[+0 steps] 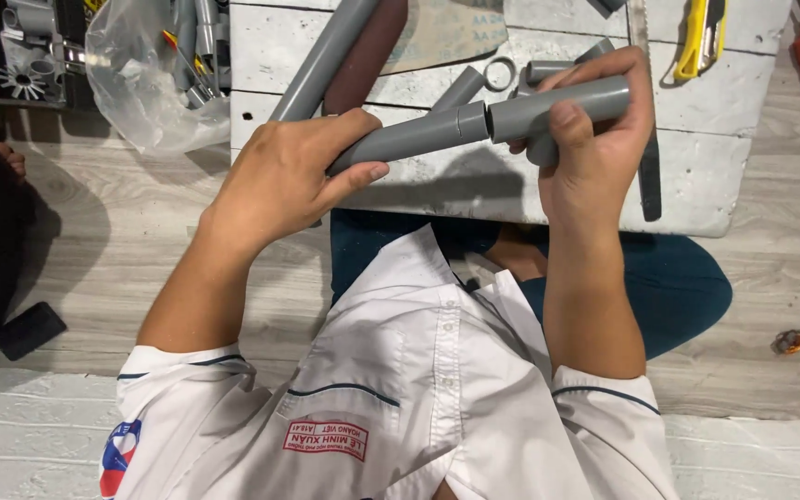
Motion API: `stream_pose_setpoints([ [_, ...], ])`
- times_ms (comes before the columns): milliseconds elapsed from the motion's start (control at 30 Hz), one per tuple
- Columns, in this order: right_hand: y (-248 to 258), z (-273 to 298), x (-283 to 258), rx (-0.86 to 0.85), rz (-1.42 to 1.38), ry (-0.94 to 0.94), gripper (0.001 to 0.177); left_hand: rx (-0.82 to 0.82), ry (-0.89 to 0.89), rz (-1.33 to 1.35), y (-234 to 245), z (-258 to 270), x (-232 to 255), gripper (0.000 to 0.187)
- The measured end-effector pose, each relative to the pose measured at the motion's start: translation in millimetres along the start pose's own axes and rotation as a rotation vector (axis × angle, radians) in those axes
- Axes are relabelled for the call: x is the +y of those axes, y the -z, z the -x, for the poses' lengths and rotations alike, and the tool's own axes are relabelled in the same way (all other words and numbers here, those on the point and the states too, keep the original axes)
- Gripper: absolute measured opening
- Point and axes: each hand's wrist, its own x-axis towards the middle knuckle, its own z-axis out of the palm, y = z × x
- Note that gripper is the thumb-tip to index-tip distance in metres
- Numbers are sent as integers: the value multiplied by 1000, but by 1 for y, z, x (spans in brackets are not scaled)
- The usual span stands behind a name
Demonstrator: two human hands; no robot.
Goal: Cutting small rings from a PVC pipe using a hacksaw blade and sanding the edges for assembly.
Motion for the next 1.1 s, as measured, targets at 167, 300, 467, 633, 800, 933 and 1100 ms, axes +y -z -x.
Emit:
stream_pose_setpoints([
  [167,4,9,-6,40,113,93,41,17,-16,-104,-5,1,10,29],
  [300,10,11,-8,68,330,142,43,26,-43,-118,-7,1,16,26],
  [467,18,10,5,43,99,-4,38,-12,26,-32,-6,2,11,25],
  [633,14,8,24,103,-328,-177,40,32,33,29,5,8,-4,27],
  [800,-10,6,23,197,-353,-246,44,-75,57,17,0,7,-11,30],
  [933,-23,5,26,118,-208,-100,36,-66,55,44,5,5,-16,30],
  [1100,-11,8,45,112,-103,-29,36,-168,146,-31,20,15,-64,29],
])
